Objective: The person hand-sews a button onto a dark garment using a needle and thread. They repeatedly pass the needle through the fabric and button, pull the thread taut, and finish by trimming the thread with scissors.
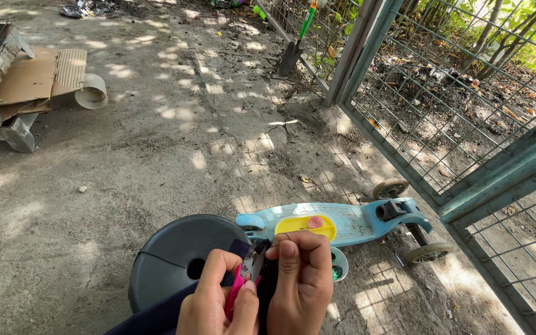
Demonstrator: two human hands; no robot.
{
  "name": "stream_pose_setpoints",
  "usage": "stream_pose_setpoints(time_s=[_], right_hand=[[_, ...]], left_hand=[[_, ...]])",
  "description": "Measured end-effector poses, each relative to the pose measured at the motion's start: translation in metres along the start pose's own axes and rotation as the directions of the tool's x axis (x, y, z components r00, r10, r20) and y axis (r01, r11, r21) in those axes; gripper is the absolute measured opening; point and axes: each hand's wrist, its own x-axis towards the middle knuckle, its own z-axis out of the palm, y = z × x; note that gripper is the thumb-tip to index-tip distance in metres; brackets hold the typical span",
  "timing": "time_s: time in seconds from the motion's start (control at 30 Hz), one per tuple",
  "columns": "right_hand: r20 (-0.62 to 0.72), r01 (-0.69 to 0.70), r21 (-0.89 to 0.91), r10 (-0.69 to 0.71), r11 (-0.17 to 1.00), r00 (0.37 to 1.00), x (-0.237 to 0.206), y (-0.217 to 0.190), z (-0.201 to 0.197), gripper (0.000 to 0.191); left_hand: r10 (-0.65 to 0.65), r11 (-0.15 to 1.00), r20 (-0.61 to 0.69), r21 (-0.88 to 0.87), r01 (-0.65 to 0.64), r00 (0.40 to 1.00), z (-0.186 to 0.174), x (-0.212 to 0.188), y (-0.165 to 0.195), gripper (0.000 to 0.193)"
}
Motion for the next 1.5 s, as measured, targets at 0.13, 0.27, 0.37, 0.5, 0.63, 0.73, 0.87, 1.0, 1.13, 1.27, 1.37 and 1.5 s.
stream_pose_setpoints(time_s=[0.13, 0.27, 0.37, 0.5, 0.63, 0.73, 0.87, 1.0, 1.13, 1.27, 1.37, 1.5], right_hand=[[-0.031, 0.038, 0.159, -0.034, 0.987, 0.999, -0.003, 0.003, 0.003, 0.013], [-0.051, 0.073, 0.171, -0.065, 0.982, 0.997, -0.005, 0.003, 0.006, 0.013], [-0.043, 0.057, 0.260, -0.048, 0.964, 0.998, -0.007, 0.002, 0.007, 0.012], [-0.034, 0.048, 0.309, -0.039, 0.950, 0.999, -0.008, 0.003, 0.007, 0.012], [-0.031, 0.039, 0.323, -0.030, 0.946, 0.999, -0.009, 0.009, 0.007, 0.011], [-0.027, 0.061, 0.303, -0.056, 0.951, 0.998, -0.010, 0.012, 0.007, 0.009], [-0.044, 0.065, 0.323, -0.054, 0.944, 0.998, -0.009, 0.007, 0.007, 0.010], [0.181, -0.090, 0.039, 0.082, 0.995, 0.980, 0.016, 0.002, 0.002, 0.012], [0.393, -0.245, 0.049, 0.207, 0.968, 0.896, 0.055, 0.006, 0.002, 0.015], [0.482, -0.224, -0.104, 0.247, 0.969, 0.841, 0.088, 0.006, -0.006, 0.019], [0.467, -0.168, -0.215, 0.253, 0.962, 0.848, 0.110, -0.003, -0.023, 0.019], [0.436, -0.143, -0.243, 0.239, 0.959, 0.868, 0.130, -0.017, -0.045, 0.017]], left_hand=[[-0.015, 1.000, -0.091, 0.019, 0.017, 0.996, 0.007, -0.002, -0.003, 0.019], [-0.016, 0.999, -0.164, -0.034, 0.010, 0.986, 0.018, -0.005, -0.003, 0.019], [-0.023, 0.999, -0.199, -0.035, 0.016, 0.980, 0.020, -0.006, -0.003, 0.018], [-0.009, 0.997, -0.230, -0.080, -0.010, 0.973, 0.023, -0.007, -0.005, 0.016], [-0.008, 0.992, -0.260, -0.122, -0.024, 0.966, 0.029, -0.005, -0.011, 0.017], [0.171, 0.980, -0.378, -0.030, -0.197, 0.910, 0.032, -0.003, -0.017, 0.017], [0.137, 0.967, -0.320, -0.160, -0.196, 0.937, 0.015, 0.010, -0.025, 0.016], [0.054, 0.998, -0.322, -0.003, -0.058, 0.945, 0.003, 0.028, -0.033, 0.036], [-0.087, 0.995, -0.184, -0.056, 0.078, 0.979, -0.002, 0.052, -0.053, 0.040], [-0.031, 0.999, -0.151, -0.043, 0.025, 0.988, -0.002, 0.064, -0.078, 0.026], [0.014, 0.971, -0.308, 0.232, 0.061, 0.951, -0.016, 0.076, -0.087, 0.032], [0.085, 0.918, -0.439, 0.383, 0.101, 0.895, -0.045, 0.094, -0.088, 0.035]])
